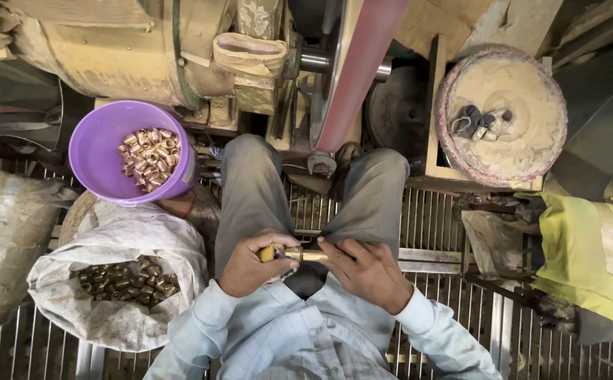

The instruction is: The person sits on a metal grate floor and repeatedly picks up small brass-colored metal parts from a white sack. They press each part against a vertical belt sander to smooth its surface, then place the finished part into a purple bucket.

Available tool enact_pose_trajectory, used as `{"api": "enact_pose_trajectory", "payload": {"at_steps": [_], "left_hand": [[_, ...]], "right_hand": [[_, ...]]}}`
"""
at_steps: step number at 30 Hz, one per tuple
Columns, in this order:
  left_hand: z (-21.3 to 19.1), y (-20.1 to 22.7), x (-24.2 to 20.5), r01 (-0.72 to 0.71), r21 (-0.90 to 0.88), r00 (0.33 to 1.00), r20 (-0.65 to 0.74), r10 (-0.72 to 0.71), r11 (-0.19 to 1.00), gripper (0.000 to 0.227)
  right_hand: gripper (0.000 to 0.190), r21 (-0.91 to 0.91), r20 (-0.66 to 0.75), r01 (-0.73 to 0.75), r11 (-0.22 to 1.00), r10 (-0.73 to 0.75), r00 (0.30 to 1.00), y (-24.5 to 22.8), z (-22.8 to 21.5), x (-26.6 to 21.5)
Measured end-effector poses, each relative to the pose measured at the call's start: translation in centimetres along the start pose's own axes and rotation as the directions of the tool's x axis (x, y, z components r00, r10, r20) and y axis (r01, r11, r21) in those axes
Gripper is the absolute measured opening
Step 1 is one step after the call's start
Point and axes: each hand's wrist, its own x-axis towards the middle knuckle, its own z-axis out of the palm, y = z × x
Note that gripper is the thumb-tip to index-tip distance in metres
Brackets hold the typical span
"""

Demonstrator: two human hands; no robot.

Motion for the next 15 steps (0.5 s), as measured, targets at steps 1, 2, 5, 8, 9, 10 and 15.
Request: {"api": "enact_pose_trajectory", "payload": {"at_steps": [1,2,5,8,9,10,15], "left_hand": [[0.0,0.3,0.1,-0.051,0.066,0.999,0.005,0.051,0.996,0.029],[0.1,0.5,0.2,-0.102,0.132,0.995,0.013,0.101,0.986,0.029],[0.3,1.0,0.4,0.068,0.181,0.998,-0.020,-0.065,0.981,0.028],[0.3,1.0,0.6,-0.132,0.234,0.991,0.039,0.126,0.963,0.031],[0.4,0.8,0.6,-0.140,0.240,0.990,0.034,0.135,0.961,0.031],[0.5,0.7,0.6,-0.147,0.245,0.989,0.030,0.144,0.958,0.032],[0.6,0.5,0.3,-0.260,0.326,0.964,0.026,0.266,0.909,0.032]], "right_hand": [[0.044,-0.015,0.003,0.009,1.000,-0.009,1.000,0.1,0.0,0.0],[0.044,-0.006,0.008,0.026,1.000,-0.026,1.000,0.2,0.0,0.0],[0.044,0.058,0.036,0.054,0.997,-0.056,0.998,0.4,0.3,0.0],[0.044,0.147,0.072,0.015,0.989,-0.026,0.997,0.0,0.8,-0.2],[0.044,0.152,0.072,0.009,0.988,-0.020,0.997,0.0,1.0,-0.3],[0.044,0.157,0.071,0.004,0.988,-0.015,0.997,-0.1,1.1,-0.3],[0.041,0.509,0.167,-0.187,0.840,0.118,0.979,-0.1,1.7,-0.4]]}}
